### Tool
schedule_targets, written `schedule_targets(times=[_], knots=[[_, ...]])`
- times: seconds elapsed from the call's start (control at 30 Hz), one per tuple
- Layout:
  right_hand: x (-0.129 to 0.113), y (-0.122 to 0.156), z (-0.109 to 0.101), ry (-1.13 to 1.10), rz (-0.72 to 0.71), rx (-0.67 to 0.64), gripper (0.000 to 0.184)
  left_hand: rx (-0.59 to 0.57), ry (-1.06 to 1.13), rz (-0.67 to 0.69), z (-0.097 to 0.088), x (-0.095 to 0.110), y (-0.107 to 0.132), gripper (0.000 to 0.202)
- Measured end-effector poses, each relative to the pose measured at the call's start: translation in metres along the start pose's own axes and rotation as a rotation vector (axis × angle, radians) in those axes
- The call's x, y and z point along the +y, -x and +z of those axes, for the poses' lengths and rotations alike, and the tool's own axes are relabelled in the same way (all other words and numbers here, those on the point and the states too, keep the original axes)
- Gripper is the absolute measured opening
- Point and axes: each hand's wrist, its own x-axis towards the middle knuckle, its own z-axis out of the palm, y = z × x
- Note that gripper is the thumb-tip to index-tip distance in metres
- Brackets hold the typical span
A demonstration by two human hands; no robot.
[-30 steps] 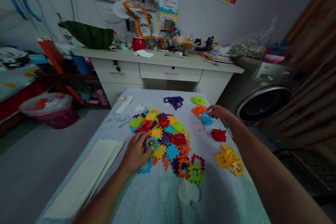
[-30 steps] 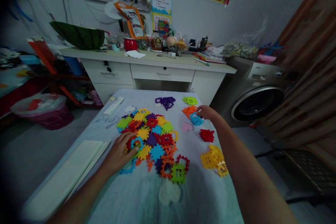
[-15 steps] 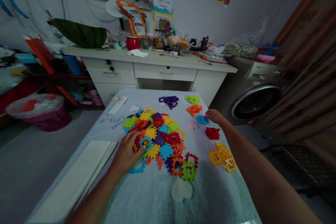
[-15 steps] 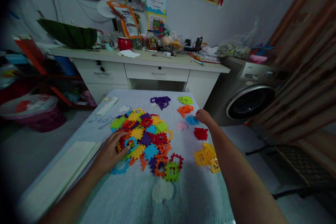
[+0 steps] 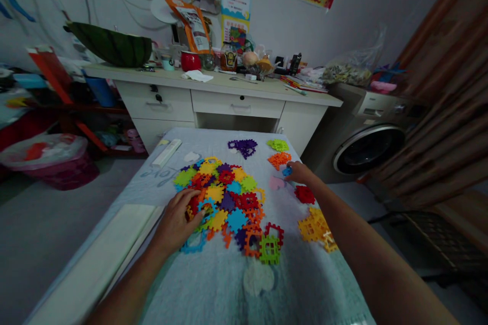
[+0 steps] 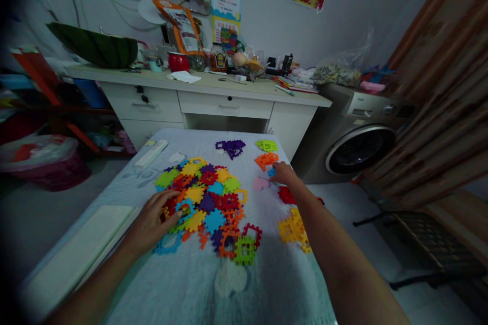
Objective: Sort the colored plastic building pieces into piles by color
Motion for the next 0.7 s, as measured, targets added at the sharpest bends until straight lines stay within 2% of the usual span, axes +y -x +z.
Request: schedule_targets(times=[0.3, 0.7], knots=[[-0.0051, 0.0007, -0.0006, -0.017, -0.036, -0.008, 0.052, -0.015, 0.025, -0.016, -0.0013, 0.0045, 0.0016, 0.044], [-0.0079, 0.003, -0.0051, -0.033, -0.011, 0.062, 0.059, -0.005, 0.042, -0.02, -0.0017, 0.006, 0.0011, 0.045]])
